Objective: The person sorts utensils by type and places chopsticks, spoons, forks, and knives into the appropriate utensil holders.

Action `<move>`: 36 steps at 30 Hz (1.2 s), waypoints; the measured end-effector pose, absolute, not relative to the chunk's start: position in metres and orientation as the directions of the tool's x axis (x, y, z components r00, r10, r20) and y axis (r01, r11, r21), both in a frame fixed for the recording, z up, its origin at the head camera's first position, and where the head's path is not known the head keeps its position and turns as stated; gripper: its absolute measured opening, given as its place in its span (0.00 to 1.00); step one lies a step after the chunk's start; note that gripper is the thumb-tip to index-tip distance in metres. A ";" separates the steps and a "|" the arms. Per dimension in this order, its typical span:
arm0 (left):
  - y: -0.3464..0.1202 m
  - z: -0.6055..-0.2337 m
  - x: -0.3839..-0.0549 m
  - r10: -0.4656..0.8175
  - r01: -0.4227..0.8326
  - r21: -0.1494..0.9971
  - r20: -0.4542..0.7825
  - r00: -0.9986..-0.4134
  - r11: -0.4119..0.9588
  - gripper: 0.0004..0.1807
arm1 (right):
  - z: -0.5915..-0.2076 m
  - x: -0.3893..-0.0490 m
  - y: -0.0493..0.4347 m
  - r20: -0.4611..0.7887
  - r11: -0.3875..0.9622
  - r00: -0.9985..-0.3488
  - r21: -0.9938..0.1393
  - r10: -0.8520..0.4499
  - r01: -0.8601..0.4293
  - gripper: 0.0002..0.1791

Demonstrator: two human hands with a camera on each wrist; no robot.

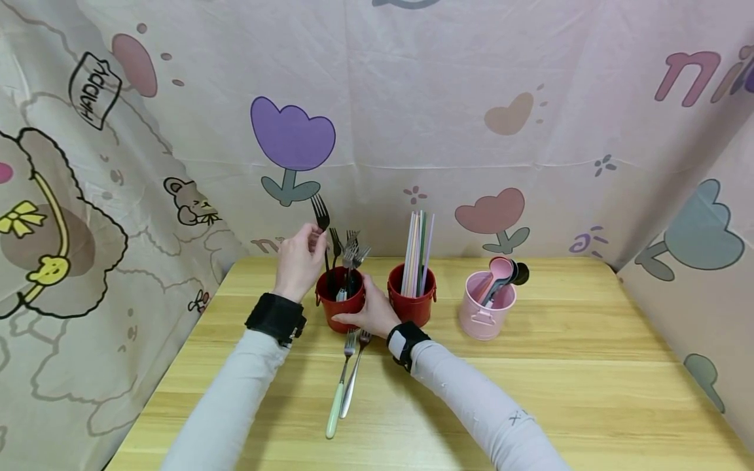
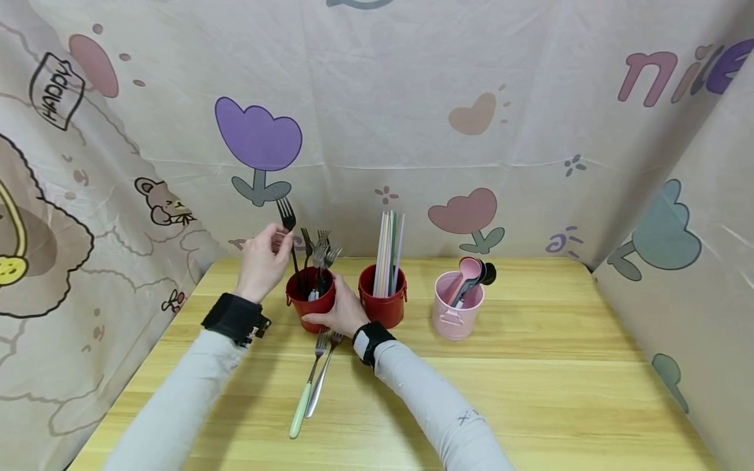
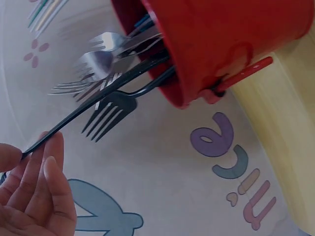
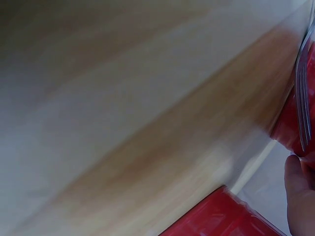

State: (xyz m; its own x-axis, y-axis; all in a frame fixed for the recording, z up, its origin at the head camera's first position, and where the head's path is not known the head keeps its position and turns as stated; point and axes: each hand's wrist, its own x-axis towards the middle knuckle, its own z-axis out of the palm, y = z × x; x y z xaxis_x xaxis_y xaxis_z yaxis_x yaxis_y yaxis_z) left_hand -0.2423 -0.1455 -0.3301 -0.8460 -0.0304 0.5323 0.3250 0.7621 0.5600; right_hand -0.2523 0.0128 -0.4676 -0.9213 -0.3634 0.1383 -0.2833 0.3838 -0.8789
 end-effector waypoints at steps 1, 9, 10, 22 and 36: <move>-0.146 -0.332 -0.243 -0.027 0.320 0.556 0.526 -0.850 0.767 0.13 | -0.468 -0.252 0.013 0.138 0.383 -0.921 -0.879 -0.363 -0.282 0.54; -0.150 -0.347 -0.245 0.017 0.278 0.512 0.456 -0.890 0.813 0.13 | -0.467 -0.252 0.012 0.126 0.385 -0.923 -0.882 -0.364 -0.272 0.54; -0.151 -0.349 -0.244 0.021 0.271 0.509 0.443 -0.896 0.817 0.12 | -0.467 -0.251 0.012 0.125 0.385 -0.923 -0.882 -0.364 -0.272 0.54; -0.165 -0.372 -0.232 0.030 0.260 0.532 0.401 -0.915 0.806 0.09 | -0.467 -0.251 0.013 0.140 0.373 -0.920 -0.883 -0.367 -0.284 0.53; -0.182 -0.397 -0.205 0.051 0.206 0.501 0.305 -0.951 0.841 0.07 | -0.467 -0.252 0.014 0.147 0.380 -0.917 -0.877 -0.370 -0.294 0.52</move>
